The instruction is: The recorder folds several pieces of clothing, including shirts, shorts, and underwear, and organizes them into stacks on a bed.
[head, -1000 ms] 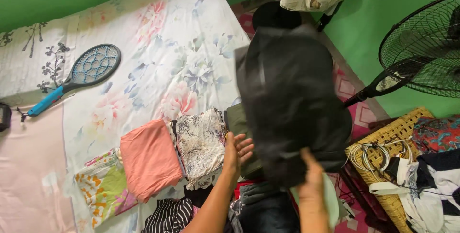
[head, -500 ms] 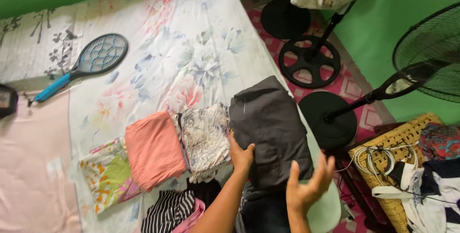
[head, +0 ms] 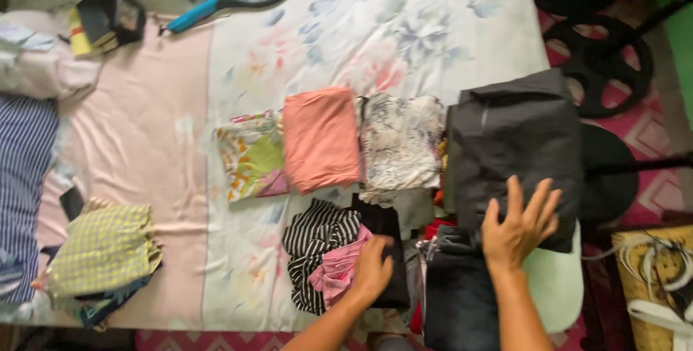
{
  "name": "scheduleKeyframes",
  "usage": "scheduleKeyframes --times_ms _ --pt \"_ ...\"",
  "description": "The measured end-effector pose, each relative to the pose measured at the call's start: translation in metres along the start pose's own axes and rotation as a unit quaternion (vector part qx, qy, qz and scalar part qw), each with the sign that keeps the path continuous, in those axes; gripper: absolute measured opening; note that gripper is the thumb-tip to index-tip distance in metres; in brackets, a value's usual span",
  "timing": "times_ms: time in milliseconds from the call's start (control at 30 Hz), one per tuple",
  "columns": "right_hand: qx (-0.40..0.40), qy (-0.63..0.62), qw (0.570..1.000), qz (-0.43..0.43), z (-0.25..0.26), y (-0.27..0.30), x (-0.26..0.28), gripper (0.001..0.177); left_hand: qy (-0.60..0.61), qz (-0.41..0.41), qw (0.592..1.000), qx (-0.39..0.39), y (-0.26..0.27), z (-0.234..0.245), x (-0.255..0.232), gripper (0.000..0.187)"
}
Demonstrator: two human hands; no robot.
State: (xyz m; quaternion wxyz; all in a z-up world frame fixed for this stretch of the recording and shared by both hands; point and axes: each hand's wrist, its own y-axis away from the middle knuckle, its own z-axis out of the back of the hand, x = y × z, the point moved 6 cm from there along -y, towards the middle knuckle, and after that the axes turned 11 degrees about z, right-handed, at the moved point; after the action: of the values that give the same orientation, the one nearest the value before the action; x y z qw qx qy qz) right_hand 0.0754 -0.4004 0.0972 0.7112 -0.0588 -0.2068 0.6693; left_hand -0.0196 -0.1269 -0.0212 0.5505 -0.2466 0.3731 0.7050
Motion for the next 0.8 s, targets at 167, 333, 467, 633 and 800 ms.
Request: scheduleKeyframes --times_ms 167,333,467,633,800 --pt "0.13 -0.318 0.935 0.085 -0.049 0.099 0.133 0.042 -0.086 0.054 0.994 -0.044 0.056 0.071 0.059 0.033" --pt "0.304 -0.366 0.879 0.025 -0.109 0.191 0.209 0.099 -0.161 0.118 0.936 -0.291 0.067 0.085 0.127 0.076" --pt "0.268 -0.355 0.896 0.014 -0.144 0.229 0.206 0.114 0.254 0.44 0.861 0.034 0.072 0.017 0.197 0.041" --pt "0.315 -0.291 0.871 -0.239 -0.18 0.252 0.105 0.084 0.249 0.237 0.931 0.122 0.061 0.039 0.165 0.033" --pt "0.172 -0.19 0.951 -0.174 -0.133 0.228 0.079 0.094 -0.004 0.327 0.934 -0.145 0.048 0.083 0.224 0.056"
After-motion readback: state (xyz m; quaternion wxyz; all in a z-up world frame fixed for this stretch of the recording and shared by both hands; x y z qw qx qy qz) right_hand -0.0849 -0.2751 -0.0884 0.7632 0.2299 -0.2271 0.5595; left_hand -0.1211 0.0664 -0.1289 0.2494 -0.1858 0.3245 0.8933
